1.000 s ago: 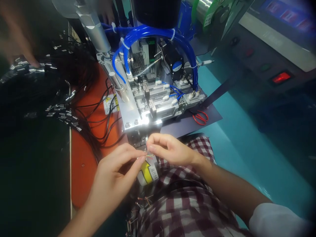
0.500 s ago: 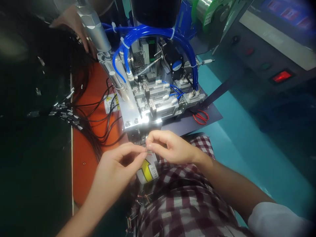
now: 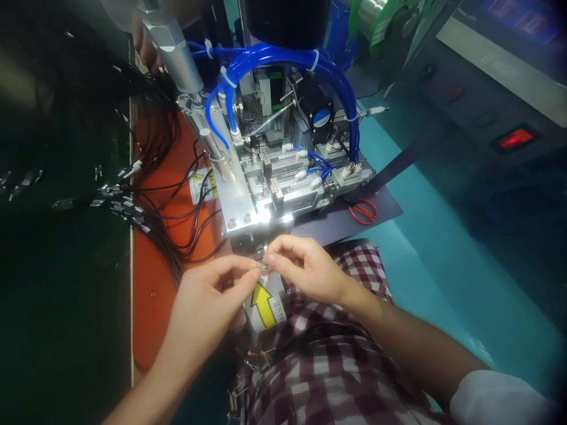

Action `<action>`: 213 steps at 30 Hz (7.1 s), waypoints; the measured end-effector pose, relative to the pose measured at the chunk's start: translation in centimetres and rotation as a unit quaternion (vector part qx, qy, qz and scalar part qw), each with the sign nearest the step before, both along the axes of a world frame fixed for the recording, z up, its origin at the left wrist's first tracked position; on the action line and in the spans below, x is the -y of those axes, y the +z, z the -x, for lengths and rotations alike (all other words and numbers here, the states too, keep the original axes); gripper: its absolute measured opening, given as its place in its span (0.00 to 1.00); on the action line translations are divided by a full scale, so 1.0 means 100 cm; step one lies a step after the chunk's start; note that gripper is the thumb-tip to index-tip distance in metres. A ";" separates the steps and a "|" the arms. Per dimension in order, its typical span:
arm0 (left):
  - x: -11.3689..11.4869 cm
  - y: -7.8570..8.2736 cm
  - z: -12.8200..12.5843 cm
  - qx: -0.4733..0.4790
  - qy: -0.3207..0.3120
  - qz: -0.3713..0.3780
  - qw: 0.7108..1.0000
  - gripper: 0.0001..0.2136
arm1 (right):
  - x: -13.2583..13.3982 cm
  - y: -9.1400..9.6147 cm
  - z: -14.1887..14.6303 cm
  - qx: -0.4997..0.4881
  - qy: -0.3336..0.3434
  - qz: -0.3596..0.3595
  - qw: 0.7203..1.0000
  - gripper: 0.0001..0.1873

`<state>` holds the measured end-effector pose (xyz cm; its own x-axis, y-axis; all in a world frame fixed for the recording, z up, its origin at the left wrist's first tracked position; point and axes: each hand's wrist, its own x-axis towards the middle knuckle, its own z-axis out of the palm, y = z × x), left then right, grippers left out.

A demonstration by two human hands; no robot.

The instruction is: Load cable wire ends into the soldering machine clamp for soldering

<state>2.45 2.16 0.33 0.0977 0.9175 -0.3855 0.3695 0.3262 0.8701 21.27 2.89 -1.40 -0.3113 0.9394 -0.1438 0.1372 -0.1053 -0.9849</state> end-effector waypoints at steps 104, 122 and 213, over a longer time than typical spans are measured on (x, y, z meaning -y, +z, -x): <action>-0.005 -0.018 -0.001 -0.199 -0.186 -0.407 0.872 0.09 | -0.016 -0.036 -0.007 -0.065 -0.017 -0.019 0.998 0.12; -0.010 -0.030 0.009 -0.284 -0.194 -0.424 0.838 0.14 | -0.016 -0.039 0.006 -0.035 -0.071 0.010 0.997 0.10; -0.010 -0.033 0.008 -0.312 -0.217 -0.465 0.799 0.13 | -0.010 -0.027 -0.004 0.229 -0.099 -0.311 0.917 0.06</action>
